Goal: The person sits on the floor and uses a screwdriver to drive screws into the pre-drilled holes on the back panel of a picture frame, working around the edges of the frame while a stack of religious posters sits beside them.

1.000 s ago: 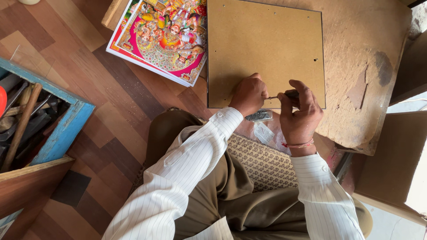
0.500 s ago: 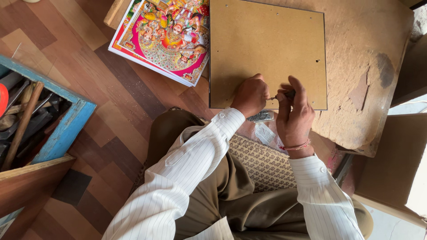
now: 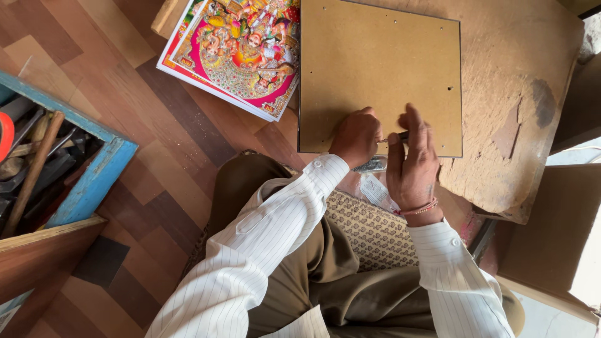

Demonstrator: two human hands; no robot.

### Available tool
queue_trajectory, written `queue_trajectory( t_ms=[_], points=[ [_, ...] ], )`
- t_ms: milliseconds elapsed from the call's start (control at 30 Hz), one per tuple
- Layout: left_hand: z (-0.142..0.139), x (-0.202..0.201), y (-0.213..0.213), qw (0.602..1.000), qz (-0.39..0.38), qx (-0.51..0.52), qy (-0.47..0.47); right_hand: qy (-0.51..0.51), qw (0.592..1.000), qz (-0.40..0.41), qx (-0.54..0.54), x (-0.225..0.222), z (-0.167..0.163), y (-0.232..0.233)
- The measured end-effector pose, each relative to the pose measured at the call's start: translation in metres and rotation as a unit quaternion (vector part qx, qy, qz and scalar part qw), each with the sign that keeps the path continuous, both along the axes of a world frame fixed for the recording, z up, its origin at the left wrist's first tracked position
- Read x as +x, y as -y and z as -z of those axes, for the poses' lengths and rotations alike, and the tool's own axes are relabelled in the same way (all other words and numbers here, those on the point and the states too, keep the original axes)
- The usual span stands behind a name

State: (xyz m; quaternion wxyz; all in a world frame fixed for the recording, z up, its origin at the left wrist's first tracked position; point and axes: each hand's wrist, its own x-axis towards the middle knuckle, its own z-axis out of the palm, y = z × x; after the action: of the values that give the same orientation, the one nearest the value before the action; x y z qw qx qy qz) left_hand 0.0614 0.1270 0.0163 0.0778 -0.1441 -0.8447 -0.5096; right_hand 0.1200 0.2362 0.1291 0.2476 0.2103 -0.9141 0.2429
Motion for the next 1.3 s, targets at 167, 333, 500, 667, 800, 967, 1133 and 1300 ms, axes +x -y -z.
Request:
queue_trajectory(
  t_ms=[167,333,500,667,800,967,1133,1300],
  points=[
    [0.001,0.002,0.001,1.0,0.015,-0.02,0.014,0.072,0.993,0.037,-0.081,-0.005,0.01,-0.01],
    [-0.008,0.005,0.004,0.999,0.017,-0.002,0.051,0.045,0.991,0.086,-0.093,-0.006,0.023,-0.011],
    [-0.02,0.012,0.004,0.997,0.001,-0.079,0.02,0.054,0.989,0.086,-0.103,-0.004,0.019,0.001],
    [-0.026,0.013,0.001,0.993,-0.014,-0.113,-0.005,0.04,0.998,0.004,-0.045,-0.005,0.0,-0.005],
    [-0.029,0.013,0.008,0.998,0.001,-0.059,0.006,0.043,0.999,-0.013,-0.02,-0.008,-0.003,-0.011],
    [-0.033,0.009,0.02,0.997,0.072,0.013,0.01,0.04,0.997,0.044,-0.045,-0.014,0.005,-0.009],
    [-0.033,-0.002,0.018,0.995,0.093,-0.043,-0.014,0.076,0.987,0.112,-0.086,-0.019,0.002,-0.003],
    [-0.027,-0.004,0.016,0.995,0.1,-0.028,0.004,0.022,0.997,-0.017,-0.067,-0.012,-0.007,-0.004]
  ],
)
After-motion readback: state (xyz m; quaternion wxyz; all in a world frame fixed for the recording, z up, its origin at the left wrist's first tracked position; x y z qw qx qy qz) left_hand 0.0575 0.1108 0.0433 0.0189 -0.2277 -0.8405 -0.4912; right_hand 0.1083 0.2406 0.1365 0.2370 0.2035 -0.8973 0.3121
